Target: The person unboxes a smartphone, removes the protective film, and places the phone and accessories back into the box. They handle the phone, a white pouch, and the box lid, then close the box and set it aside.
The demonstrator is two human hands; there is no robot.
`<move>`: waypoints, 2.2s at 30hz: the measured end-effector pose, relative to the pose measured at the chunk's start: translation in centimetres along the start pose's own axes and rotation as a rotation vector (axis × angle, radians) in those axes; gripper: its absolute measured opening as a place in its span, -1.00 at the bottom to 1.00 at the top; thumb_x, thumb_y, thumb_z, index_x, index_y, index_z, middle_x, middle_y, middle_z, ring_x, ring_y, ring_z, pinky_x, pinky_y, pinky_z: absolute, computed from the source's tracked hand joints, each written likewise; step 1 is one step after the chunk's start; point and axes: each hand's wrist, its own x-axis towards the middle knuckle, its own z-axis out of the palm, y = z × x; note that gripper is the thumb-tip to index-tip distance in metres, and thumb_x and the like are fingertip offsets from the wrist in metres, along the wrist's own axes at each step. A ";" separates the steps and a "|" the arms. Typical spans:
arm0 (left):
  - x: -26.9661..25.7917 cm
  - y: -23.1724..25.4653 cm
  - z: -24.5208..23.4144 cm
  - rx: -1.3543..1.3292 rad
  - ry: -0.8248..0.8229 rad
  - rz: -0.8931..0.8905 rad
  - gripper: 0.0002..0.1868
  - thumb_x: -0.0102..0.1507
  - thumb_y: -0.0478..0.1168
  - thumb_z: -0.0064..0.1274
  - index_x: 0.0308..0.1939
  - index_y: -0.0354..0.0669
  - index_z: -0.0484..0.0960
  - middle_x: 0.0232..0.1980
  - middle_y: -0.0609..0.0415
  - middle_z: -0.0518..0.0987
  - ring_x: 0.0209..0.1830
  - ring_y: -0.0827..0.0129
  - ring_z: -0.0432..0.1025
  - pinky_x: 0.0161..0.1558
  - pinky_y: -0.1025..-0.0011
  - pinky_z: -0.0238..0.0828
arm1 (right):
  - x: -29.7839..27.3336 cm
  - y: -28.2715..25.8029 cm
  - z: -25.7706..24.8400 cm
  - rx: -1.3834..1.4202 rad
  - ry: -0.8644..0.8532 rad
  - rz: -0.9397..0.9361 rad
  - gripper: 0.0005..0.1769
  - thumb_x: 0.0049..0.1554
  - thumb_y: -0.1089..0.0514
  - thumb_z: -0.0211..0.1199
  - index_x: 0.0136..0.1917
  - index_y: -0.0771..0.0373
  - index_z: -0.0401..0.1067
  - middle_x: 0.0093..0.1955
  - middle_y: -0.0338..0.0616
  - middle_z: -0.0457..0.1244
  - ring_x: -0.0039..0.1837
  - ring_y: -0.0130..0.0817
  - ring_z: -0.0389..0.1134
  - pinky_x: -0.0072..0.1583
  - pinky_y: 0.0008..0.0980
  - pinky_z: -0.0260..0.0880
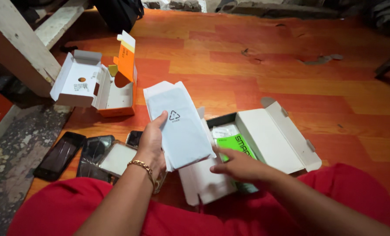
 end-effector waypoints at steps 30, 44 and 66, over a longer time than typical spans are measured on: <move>-2.9 -0.2 0.4 0.042 0.046 -0.005 -0.48 0.34 0.04 -0.16 0.25 -0.21 0.49 0.19 -0.13 0.62 0.17 0.05 0.54 0.15 -0.04 0.51 | -3.2 2.0 -12.5 0.082 0.502 0.298 -0.57 0.10 0.08 0.33 0.14 0.41 0.59 0.05 0.10 0.44 0.02 -0.12 0.45 0.07 -0.19 0.40; -4.9 0.2 0.7 0.034 0.043 -0.019 -0.48 0.34 0.04 -0.18 0.25 -0.19 0.50 0.19 -0.12 0.61 0.15 0.05 0.54 0.12 -0.05 0.52 | -3.2 2.8 -10.2 0.263 0.323 0.133 -0.62 0.13 0.25 0.21 0.20 0.35 0.57 0.11 0.01 0.44 0.07 -0.20 0.42 0.13 -0.25 0.42; -4.7 -0.4 -0.7 0.008 0.066 -0.016 -0.50 0.34 0.04 -0.14 0.21 -0.22 0.53 0.15 -0.13 0.63 0.11 0.06 0.56 0.12 0.00 0.52 | -1.4 3.9 -11.9 0.287 0.517 0.175 -0.64 0.09 0.44 0.15 0.13 0.30 0.57 0.01 0.13 0.39 -0.07 -0.03 0.44 0.00 -0.06 0.56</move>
